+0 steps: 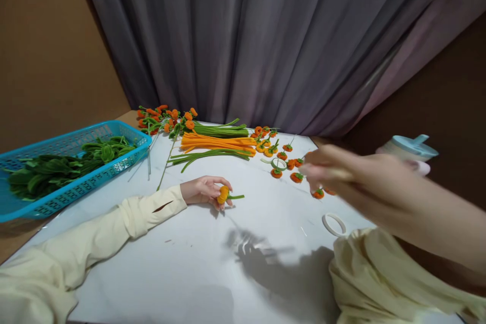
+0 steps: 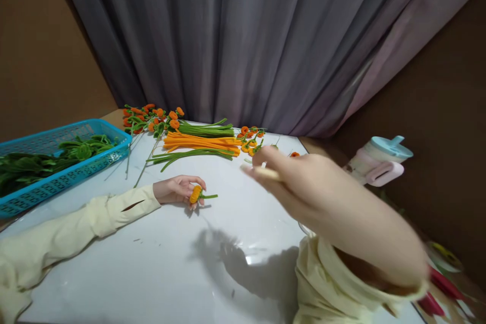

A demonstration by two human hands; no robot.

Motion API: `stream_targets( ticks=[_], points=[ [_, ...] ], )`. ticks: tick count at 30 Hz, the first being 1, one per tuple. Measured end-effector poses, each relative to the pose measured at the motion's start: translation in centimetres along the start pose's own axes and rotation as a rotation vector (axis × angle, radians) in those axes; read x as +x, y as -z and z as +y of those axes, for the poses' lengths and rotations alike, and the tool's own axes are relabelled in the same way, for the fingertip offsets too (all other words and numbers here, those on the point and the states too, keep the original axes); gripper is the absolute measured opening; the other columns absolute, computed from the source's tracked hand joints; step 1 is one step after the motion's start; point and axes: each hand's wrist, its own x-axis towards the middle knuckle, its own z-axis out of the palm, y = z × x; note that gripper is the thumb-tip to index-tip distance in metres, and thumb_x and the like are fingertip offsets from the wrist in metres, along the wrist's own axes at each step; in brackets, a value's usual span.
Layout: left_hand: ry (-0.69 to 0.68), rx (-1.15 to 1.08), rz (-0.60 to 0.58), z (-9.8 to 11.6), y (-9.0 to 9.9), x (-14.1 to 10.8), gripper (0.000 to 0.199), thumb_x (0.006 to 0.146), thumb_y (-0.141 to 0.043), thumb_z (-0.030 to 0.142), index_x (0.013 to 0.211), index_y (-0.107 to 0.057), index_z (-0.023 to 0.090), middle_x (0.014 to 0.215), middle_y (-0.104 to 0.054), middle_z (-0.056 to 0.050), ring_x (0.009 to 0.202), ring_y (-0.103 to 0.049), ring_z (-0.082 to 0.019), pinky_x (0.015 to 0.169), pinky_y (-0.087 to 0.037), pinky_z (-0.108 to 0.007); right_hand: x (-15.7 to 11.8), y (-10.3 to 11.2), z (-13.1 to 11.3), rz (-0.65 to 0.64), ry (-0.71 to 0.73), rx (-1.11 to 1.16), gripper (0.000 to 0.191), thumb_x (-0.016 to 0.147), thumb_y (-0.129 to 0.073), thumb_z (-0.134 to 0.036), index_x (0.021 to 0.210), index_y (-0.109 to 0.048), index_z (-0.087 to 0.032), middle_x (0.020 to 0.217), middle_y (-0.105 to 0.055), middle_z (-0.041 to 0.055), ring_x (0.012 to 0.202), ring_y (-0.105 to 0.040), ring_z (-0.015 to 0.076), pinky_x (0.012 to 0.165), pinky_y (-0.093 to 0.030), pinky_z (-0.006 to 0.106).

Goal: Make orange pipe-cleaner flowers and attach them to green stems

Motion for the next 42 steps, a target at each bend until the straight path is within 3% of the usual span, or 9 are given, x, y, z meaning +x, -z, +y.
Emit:
stream_targets(
  ticks=[2,4,7,10,16,25,33,42],
  points=[
    [0.001,-0.007,0.009,0.1,0.0,0.0,0.04,0.072,-0.07,0.019,0.107,-0.054,0.007,0.092,-0.068,-0.017,0.07,-0.067,-0.018,0.067,-0.049,-0.028,2.5,-1.0,-0.2,-0.213,0.035,-0.034,0.028,0.086,-0.053,-0.044,0.095,-0.06,-0.018,0.062,-0.059,0.0016,0.05,-0.051,0.0123,0.048,-0.031,0.023],
    [-0.007,-0.011,0.022,0.2,0.0,-0.1,0.04,0.071,-0.071,0.02,0.105,-0.055,0.007,0.091,-0.068,-0.016,0.067,-0.066,-0.017,0.066,-0.048,-0.028,5.2,-2.3,-0.4,-0.343,0.117,0.004,0.03,0.082,-0.059,-0.041,0.099,-0.061,-0.017,0.071,-0.064,0.0039,0.058,-0.054,0.0132,0.049,-0.031,0.022],
    [-0.037,-0.018,0.036,0.2,0.0,-0.2,0.038,0.07,-0.072,0.02,0.102,-0.055,0.009,0.088,-0.068,-0.015,0.065,-0.065,-0.016,0.064,-0.047,-0.027,8.4,-4.3,-0.9,-0.415,0.262,0.13,0.024,0.089,-0.048,-0.022,0.106,-0.064,-0.016,0.081,-0.067,0.005,0.064,-0.057,0.0107,0.056,-0.035,0.02],
    [-0.069,-0.021,0.05,0.2,0.1,-0.2,0.037,0.071,-0.072,0.021,0.101,-0.053,0.011,0.086,-0.068,-0.013,0.063,-0.063,-0.015,0.063,-0.046,-0.026,9.8,-6.0,-1.6,-0.465,0.276,0.168,0.029,0.089,-0.043,-0.015,0.109,-0.065,-0.016,0.087,-0.067,0.0064,0.071,-0.059,0.0115,0.061,-0.037,0.02],
    [-0.093,-0.025,0.085,0.2,0.1,-0.1,0.042,0.07,-0.074,0.022,0.102,-0.048,0.014,0.086,-0.067,-0.012,0.062,-0.062,-0.013,0.061,-0.045,-0.024,10.2,-7.9,-3.2,-0.423,0.255,0.023,0.026,0.088,-0.044,-0.019,0.101,-0.067,-0.017,0.099,-0.064,0.0091,0.081,-0.061,0.0166,0.059,-0.036,0.022],
    [-0.082,-0.001,0.207,0.0,0.4,0.0,0.046,0.067,-0.076,0.023,0.101,-0.045,0.015,0.087,-0.067,-0.011,0.066,-0.063,-0.015,0.057,-0.045,-0.023,9.9,-7.8,-5.8,-0.341,0.256,-0.038,0.022,0.084,-0.048,-0.019,0.092,-0.068,-0.02,0.083,-0.067,0.0074,0.069,-0.062,0.0179,0.054,-0.034,0.024],
    [-0.142,-0.087,0.248,0.4,-0.1,-0.1,0.048,0.064,-0.077,0.02,0.101,-0.046,0.015,0.08,-0.067,-0.01,0.053,-0.056,-0.01,0.054,-0.04,-0.021,9.9,-9.0,-7.5,-0.134,0.209,-0.112,0.027,0.088,-0.044,-0.019,0.084,-0.07,-0.014,0.076,-0.067,0.013,0.077,-0.065,0.0206,0.064,-0.04,0.025],
    [-0.181,0.01,0.276,0.5,0.2,0.0,0.047,0.063,-0.079,0.023,0.096,-0.046,0.015,0.074,-0.069,-0.008,0.05,-0.057,-0.01,0.051,-0.042,-0.021,10.6,-9.0,-7.5,-0.175,0.115,-0.082,0.027,0.087,-0.048,-0.027,0.089,-0.071,-0.014,0.079,-0.067,0.0143,0.077,-0.065,0.0214,0.062,-0.04,0.025]
  ],
)
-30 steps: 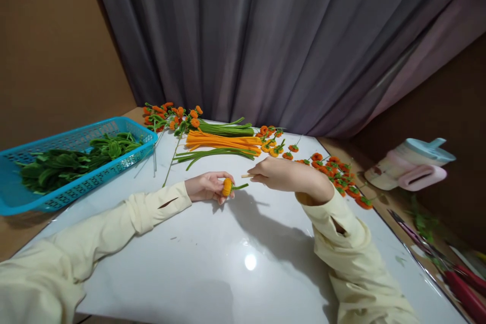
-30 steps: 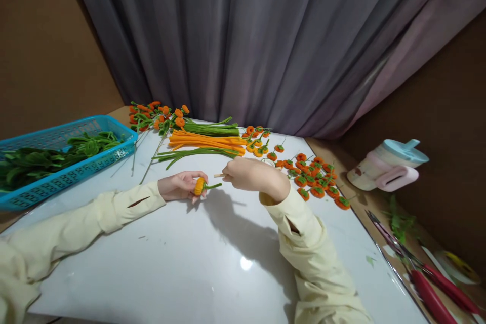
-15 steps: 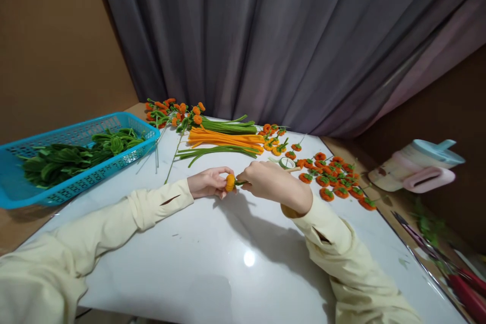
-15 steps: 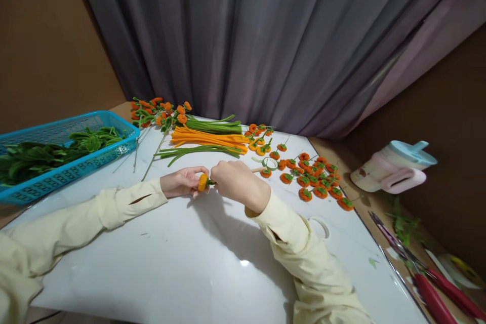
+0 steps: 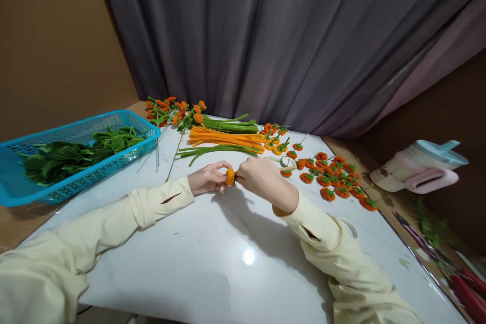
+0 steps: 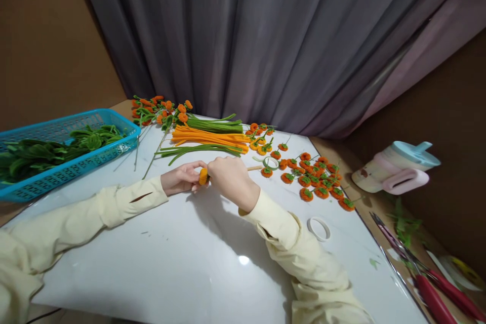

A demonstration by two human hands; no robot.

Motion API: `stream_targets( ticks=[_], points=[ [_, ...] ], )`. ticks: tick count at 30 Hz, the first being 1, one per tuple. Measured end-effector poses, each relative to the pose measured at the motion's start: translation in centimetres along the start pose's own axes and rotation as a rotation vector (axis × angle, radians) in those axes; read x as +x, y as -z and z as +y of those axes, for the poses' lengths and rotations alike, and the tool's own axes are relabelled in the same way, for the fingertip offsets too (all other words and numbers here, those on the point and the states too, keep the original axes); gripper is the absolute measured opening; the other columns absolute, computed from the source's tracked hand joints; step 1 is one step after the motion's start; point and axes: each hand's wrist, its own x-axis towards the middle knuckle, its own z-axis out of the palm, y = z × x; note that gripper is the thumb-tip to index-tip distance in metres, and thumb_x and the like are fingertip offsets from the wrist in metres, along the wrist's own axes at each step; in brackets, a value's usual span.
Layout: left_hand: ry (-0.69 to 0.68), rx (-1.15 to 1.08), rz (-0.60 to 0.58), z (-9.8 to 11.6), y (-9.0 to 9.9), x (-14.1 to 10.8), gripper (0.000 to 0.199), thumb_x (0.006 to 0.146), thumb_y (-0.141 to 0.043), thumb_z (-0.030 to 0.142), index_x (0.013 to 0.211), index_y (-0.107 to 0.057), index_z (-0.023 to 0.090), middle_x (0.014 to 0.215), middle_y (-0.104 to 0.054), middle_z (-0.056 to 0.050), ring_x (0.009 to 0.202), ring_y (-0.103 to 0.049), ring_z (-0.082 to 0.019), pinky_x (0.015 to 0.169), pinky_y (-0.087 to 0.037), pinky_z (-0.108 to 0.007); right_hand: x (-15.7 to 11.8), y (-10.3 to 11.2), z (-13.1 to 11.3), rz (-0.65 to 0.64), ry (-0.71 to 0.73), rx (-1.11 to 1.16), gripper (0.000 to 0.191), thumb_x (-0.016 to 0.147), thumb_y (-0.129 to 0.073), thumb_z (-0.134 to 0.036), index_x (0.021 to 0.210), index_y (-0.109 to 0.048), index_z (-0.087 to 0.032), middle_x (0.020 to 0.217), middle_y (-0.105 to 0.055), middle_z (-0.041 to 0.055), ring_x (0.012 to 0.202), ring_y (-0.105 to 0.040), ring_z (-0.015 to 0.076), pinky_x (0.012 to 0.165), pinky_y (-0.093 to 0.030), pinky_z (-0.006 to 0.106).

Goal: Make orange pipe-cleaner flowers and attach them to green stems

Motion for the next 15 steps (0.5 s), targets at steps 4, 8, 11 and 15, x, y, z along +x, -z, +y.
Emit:
stream_targets(
  ticks=[4,8,11,15],
  points=[
    [0.009,0.124,0.029,0.4,-0.3,-0.1,0.044,0.066,-0.076,0.027,0.093,-0.044,0.016,0.074,-0.07,-0.009,0.047,-0.056,-0.009,0.052,-0.044,-0.021,0.4,-0.4,0.4,0.004,0.002,0.062,0.025,0.085,-0.05,-0.03,0.09,-0.07,-0.015,0.076,-0.066,0.0122,0.074,-0.065,0.0214,0.057,-0.038,0.024],
    [-0.008,0.203,0.044,0.3,-0.5,-0.2,0.044,0.066,-0.075,0.03,0.093,-0.044,0.015,0.073,-0.07,-0.009,0.047,-0.057,-0.009,0.051,-0.044,-0.021,0.4,-0.6,0.6,0.003,0.015,0.097,0.027,0.086,-0.048,-0.031,0.088,-0.069,-0.015,0.074,-0.066,0.0115,0.073,-0.064,0.0212,0.057,-0.037,0.024],
    [-0.027,0.253,0.061,0.2,-0.5,-0.3,0.043,0.066,-0.074,0.031,0.093,-0.044,0.015,0.072,-0.07,-0.008,0.048,-0.057,-0.01,0.05,-0.044,-0.021,0.5,-0.9,0.6,0.005,0.009,0.102,0.027,0.085,-0.047,-0.03,0.088,-0.07,-0.016,0.075,-0.066,0.0116,0.072,-0.064,0.0221,0.057,-0.038,0.026],
    [-0.045,0.368,0.087,0.0,-0.6,-0.4,0.038,0.068,-0.073,0.029,0.092,-0.046,0.015,0.067,-0.067,-0.005,0.048,-0.057,-0.01,0.05,-0.045,-0.021,0.9,-1.4,0.7,-0.016,-0.001,0.11,0.026,0.082,-0.049,-0.027,0.09,-0.07,-0.015,0.077,-0.066,0.0123,0.073,-0.064,0.0221,0.057,-0.038,0.025]
  ],
)
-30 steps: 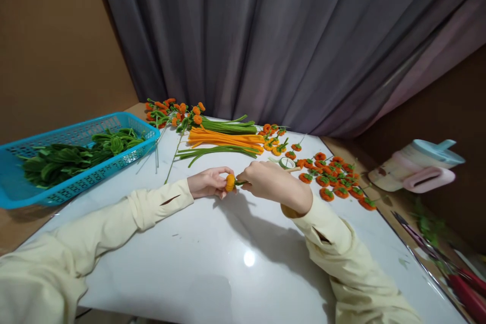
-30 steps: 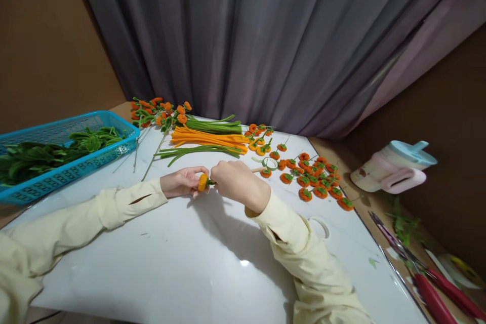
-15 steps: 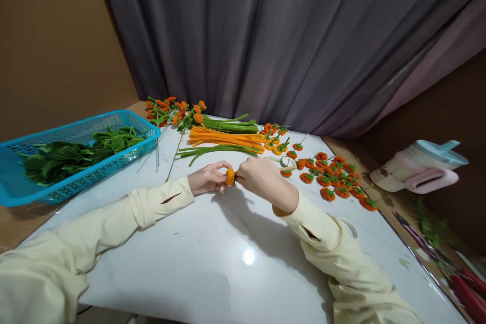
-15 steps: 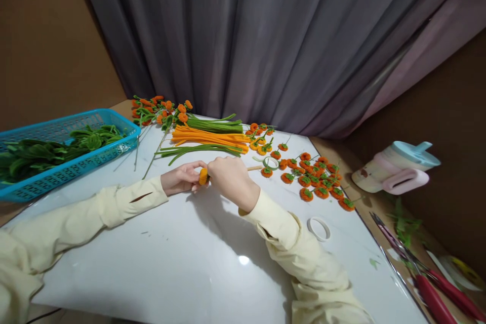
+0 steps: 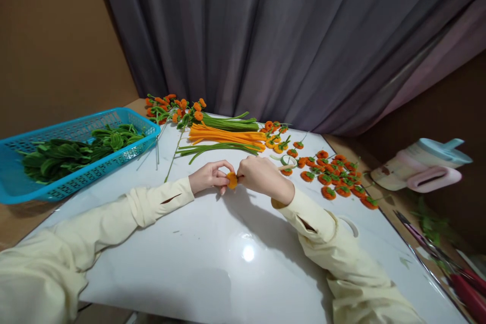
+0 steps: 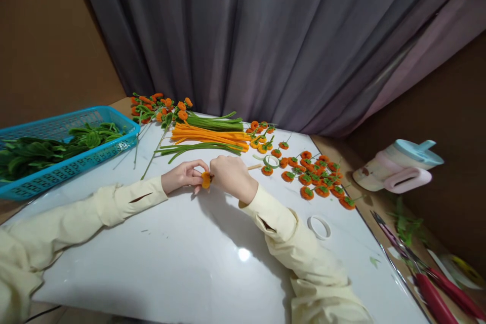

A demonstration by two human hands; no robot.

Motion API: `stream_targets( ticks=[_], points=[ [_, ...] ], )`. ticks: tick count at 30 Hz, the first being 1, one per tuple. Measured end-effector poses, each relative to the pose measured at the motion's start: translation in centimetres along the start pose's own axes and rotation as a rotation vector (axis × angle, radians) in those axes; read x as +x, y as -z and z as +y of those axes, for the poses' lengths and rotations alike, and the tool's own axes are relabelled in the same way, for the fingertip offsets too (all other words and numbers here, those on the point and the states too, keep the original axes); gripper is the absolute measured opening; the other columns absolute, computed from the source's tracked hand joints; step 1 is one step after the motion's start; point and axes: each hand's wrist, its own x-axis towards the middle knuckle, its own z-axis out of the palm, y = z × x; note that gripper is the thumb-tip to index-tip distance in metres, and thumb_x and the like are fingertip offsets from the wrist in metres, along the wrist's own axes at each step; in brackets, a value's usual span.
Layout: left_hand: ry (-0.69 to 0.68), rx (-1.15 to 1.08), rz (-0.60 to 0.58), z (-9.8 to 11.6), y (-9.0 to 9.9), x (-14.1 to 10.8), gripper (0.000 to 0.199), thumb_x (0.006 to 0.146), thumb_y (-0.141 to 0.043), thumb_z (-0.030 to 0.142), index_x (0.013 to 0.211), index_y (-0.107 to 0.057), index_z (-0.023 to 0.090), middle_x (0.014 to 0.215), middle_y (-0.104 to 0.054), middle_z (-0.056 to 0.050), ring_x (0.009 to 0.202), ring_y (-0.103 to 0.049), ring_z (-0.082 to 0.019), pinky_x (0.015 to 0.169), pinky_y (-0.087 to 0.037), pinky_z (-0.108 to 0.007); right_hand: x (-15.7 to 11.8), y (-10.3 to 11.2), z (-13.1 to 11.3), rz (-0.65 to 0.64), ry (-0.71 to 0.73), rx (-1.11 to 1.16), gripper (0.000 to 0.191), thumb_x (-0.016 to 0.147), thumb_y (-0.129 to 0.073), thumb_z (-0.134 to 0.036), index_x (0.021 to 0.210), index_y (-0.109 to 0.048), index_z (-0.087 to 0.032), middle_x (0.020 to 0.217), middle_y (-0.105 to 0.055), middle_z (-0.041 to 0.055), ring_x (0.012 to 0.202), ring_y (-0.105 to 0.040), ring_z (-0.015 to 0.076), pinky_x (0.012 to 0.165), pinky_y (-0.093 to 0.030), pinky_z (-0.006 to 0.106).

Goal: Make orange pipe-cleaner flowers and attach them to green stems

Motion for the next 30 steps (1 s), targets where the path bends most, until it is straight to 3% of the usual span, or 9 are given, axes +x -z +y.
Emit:
stream_targets(
  ticks=[7,12,18,30],
  points=[
    [-0.034,0.118,-0.019,0.3,-0.1,0.1,0.033,0.07,-0.071,0.029,0.093,-0.05,0.014,0.062,-0.063,-0.001,0.05,-0.059,-0.012,0.053,-0.05,-0.026,0.4,-0.2,0.5,-0.038,0.029,-0.001,0.025,0.08,-0.051,-0.026,0.09,-0.071,-0.015,0.075,-0.066,0.0116,0.072,-0.063,0.0209,0.052,-0.033,0.024],
    [0.023,-0.028,-0.044,0.7,0.2,0.1,0.038,0.07,-0.072,0.03,0.095,-0.049,0.014,0.072,-0.068,-0.006,0.053,-0.061,-0.012,0.054,-0.048,-0.024,0.2,0.6,0.9,-0.088,0.033,0.019,0.024,0.079,-0.056,-0.031,0.091,-0.071,-0.017,0.074,-0.065,0.01,0.071,-0.063,0.0183,0.05,-0.028,0.023],
    [0.066,-0.181,-0.064,0.7,0.4,0.2,0.043,0.067,-0.075,0.029,0.096,-0.046,0.014,0.077,-0.07,-0.011,0.052,-0.06,-0.012,0.055,-0.046,-0.024,-0.1,0.6,0.9,0.02,0.043,0.011,0.022,0.077,-0.053,-0.026,0.082,-0.071,-0.014,0.07,-0.065,0.0104,0.066,-0.062,0.0179,0.048,-0.024,0.025],
    [0.08,-0.174,-0.111,0.5,0.3,0.1,0.041,0.07,-0.072,0.028,0.101,-0.049,0.014,0.082,-0.07,-0.012,0.058,-0.064,-0.015,0.056,-0.048,-0.026,0.2,0.3,0.9,-0.035,0.067,-0.008,0.028,0.079,-0.051,-0.029,0.09,-0.071,-0.013,0.077,-0.066,0.0129,0.069,-0.062,0.0198,0.05,-0.03,0.024]
  ],
)
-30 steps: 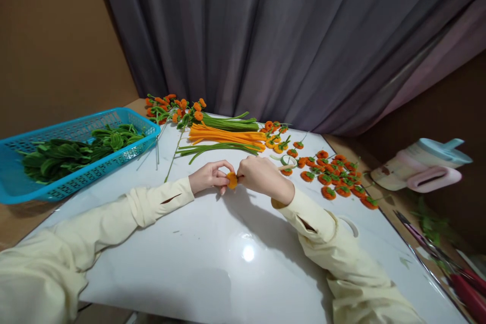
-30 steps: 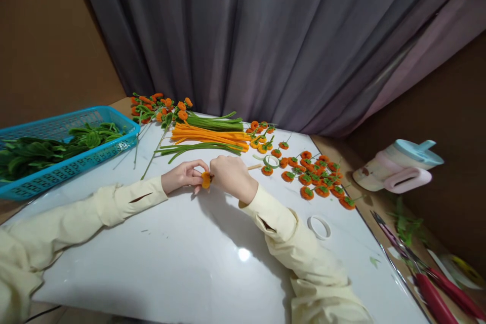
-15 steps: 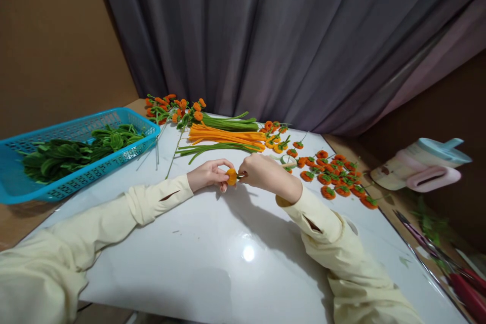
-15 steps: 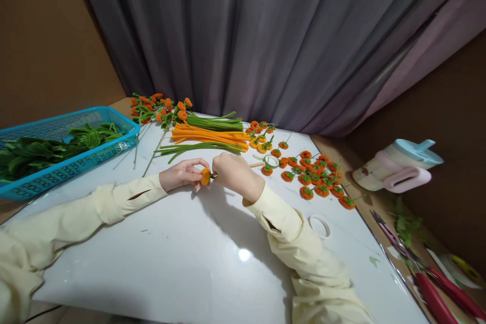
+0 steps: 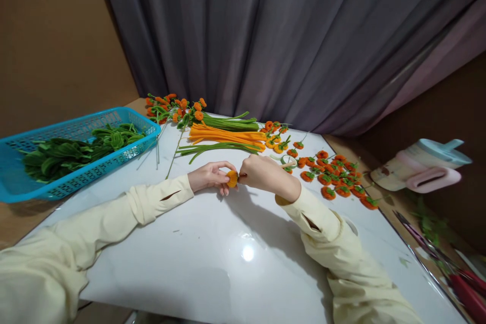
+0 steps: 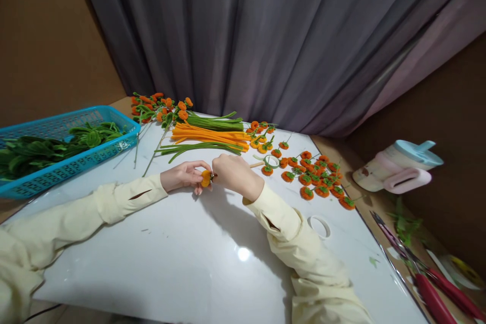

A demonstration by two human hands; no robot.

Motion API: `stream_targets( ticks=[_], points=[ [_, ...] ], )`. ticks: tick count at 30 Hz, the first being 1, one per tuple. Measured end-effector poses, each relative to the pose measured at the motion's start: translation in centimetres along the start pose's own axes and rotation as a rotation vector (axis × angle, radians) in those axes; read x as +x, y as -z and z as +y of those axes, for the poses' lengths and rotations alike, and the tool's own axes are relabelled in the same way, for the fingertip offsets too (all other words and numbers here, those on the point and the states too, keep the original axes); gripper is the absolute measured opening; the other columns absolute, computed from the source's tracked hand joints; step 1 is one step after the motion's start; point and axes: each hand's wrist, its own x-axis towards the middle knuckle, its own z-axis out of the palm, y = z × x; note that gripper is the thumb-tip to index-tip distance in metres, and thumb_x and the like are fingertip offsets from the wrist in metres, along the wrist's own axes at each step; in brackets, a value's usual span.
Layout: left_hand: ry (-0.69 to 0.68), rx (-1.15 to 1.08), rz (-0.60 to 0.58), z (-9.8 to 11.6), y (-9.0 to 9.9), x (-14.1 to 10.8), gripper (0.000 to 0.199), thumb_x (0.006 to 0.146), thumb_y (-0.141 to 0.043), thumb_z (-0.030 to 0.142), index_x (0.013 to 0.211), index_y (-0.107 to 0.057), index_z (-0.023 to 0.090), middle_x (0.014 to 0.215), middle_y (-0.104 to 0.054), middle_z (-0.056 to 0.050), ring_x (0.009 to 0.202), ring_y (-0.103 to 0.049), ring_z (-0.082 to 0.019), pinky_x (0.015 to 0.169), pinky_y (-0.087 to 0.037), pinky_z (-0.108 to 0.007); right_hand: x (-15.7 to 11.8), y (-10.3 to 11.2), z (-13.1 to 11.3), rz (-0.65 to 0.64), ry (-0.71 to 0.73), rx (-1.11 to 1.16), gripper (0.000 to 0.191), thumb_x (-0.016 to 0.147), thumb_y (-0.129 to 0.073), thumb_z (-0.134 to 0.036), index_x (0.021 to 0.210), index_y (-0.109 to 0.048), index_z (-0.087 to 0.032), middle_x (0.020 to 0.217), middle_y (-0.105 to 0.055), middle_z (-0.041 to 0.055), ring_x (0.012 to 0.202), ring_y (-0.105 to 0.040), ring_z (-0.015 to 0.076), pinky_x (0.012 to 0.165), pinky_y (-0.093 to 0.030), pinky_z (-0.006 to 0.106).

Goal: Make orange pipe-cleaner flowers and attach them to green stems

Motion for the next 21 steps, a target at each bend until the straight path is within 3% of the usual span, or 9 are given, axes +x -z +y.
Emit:
stream_targets(
  ticks=[6,12,21],
  points=[
    [0.007,-0.003,0.01,0.21,0.02,-0.06,0.039,0.069,-0.072,0.028,0.098,-0.049,0.014,0.079,-0.07,-0.012,0.056,-0.063,-0.015,0.056,-0.048,-0.026,0.09,0.02,0.14,-0.037,0.037,0.017,0.027,0.079,-0.053,-0.035,0.086,-0.072,-0.016,0.077,-0.066,0.0112,0.068,-0.061,0.0181,0.051,-0.03,0.024],
    [-0.006,0.021,0.025,0.03,-0.08,-0.02,0.04,0.069,-0.072,0.03,0.097,-0.048,0.014,0.077,-0.069,-0.011,0.055,-0.063,-0.015,0.054,-0.048,-0.025,0.05,-0.01,-0.11,0.008,0.014,-0.011,0.025,0.079,-0.049,-0.025,0.087,-0.071,-0.014,0.074,-0.065,0.0107,0.067,-0.061,0.018,0.05,-0.028,0.024],
    [-0.027,0.172,0.017,-0.27,-0.13,-0.17,0.039,0.068,-0.073,0.032,0.095,-0.052,0.012,0.068,-0.066,-0.005,0.054,-0.063,-0.016,0.054,-0.053,-0.029,0.25,-0.68,-0.44,-0.01,0.046,-0.038,0.026,0.08,-0.048,-0.022,0.089,-0.071,-0.015,0.079,-0.066,0.0127,0.074,-0.064,0.0215,0.058,-0.038,0.024]
  ],
)
